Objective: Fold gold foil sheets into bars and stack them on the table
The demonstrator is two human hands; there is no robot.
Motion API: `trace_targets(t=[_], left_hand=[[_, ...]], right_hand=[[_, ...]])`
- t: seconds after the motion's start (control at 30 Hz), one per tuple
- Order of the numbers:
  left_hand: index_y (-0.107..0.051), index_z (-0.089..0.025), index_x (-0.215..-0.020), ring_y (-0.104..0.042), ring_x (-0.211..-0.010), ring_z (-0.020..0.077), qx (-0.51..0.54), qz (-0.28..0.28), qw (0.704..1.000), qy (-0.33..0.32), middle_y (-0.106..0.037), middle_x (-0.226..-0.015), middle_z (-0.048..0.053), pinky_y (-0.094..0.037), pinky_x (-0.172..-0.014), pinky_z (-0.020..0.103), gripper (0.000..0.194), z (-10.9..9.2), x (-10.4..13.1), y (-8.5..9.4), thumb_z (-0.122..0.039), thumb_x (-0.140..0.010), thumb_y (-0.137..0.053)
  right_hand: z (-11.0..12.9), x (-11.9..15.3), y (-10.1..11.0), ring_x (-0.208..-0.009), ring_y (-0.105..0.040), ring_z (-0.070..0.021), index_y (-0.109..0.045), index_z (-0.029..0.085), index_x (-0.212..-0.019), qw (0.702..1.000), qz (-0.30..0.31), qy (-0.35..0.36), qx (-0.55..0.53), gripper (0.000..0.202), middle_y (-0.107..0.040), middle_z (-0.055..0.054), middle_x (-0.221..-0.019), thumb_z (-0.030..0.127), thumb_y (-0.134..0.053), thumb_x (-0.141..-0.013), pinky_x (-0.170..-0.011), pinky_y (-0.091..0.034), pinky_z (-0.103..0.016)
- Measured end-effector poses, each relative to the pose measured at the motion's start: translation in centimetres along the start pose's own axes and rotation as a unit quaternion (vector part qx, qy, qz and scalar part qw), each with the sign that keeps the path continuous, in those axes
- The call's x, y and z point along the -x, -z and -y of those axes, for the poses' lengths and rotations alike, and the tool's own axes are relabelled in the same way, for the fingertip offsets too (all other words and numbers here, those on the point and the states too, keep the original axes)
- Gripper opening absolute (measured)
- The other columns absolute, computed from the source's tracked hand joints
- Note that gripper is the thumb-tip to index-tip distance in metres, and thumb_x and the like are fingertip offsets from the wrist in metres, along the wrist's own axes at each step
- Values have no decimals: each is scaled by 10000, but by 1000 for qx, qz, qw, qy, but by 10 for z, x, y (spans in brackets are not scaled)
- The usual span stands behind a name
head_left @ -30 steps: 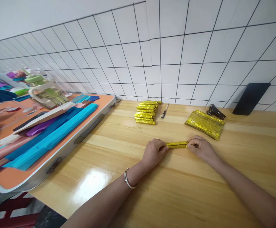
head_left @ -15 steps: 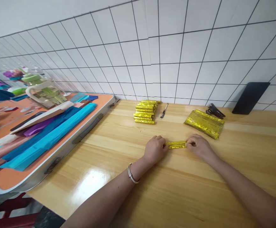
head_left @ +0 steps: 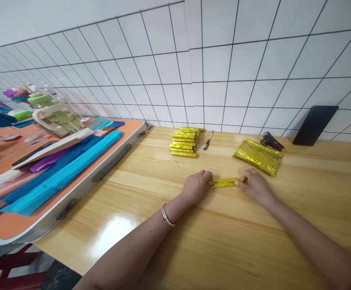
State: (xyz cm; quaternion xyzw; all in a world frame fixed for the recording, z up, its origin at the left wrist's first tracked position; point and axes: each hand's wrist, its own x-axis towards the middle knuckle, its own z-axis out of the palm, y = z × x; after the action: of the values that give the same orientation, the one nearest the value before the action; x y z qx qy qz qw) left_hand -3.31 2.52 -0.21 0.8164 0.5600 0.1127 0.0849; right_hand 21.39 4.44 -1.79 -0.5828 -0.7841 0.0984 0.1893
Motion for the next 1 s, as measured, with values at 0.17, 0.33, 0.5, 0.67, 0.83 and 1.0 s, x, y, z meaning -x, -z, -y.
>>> trace_targets(t=[0.17, 0.33, 0.5, 0.67, 0.83, 1.0], left_hand=[[-542, -236, -969, -559, -835, 158, 35, -11, 998, -48, -565, -921, 12, -419, -712, 254, 141, 9, -3, -3, -314, -866, -486], [-570, -213, -890, -542, -836, 166, 59, 16, 995, -81, -561, -892, 19, -422, -744, 270, 121, 17, -14, 3, -300, -806, -557], [-577, -200, -837, -543, -783, 164, 70, 91, 986, -120, -572, -841, 13, -420, -693, 261, 112, 23, -35, 13, -283, -762, -591], [-572, -185, -871, -535, -804, 139, 77, 83, 981, -160, -559, -889, 22, -422, -714, 225, 94, 19, -34, 18, -198, -778, -573], [-564, -180, -926, -509, -842, 163, -36, 53, 974, -217, -558, -917, 56, -415, -768, 272, 152, 2, -4, 20, -174, -896, -415], [-548, -169, -929, -491, -849, 192, -97, 42, 975, -196, -564, -888, 74, -413, -754, 315, 187, -10, 16, 24, -197, -919, -364]], right_hand=[[-3, 6, -2, -864, -532, -205, -573, 207, -917, 998, -32, 47, -24, 187, -578, -53, -933, 322, -569, -769, -733, -413, -315], [-2, 10, -6, -937, -519, -214, -620, 251, -1020, 992, -49, 119, -17, 222, -579, -55, -1042, 252, -513, -825, -807, -406, -353], [-1, 11, -2, -981, -487, -233, -660, 260, -1001, 982, -53, 174, 42, 227, -577, -73, -1073, 247, -480, -864, -829, -401, -381], [11, 14, 5, -1038, -451, -247, -665, 230, -980, 971, -39, 214, 99, 233, -588, -87, -1073, 166, -477, -859, -851, -387, -390], [7, 7, 5, -910, -497, -210, -661, 211, -980, 973, -2, 225, 57, 223, -625, -74, -915, 179, -469, -871, -802, -408, -356], [-13, -8, 6, -890, -542, -196, -670, 251, -980, 973, 20, 219, -75, 211, -643, -53, -928, 254, -494, -864, -772, -432, -348]])
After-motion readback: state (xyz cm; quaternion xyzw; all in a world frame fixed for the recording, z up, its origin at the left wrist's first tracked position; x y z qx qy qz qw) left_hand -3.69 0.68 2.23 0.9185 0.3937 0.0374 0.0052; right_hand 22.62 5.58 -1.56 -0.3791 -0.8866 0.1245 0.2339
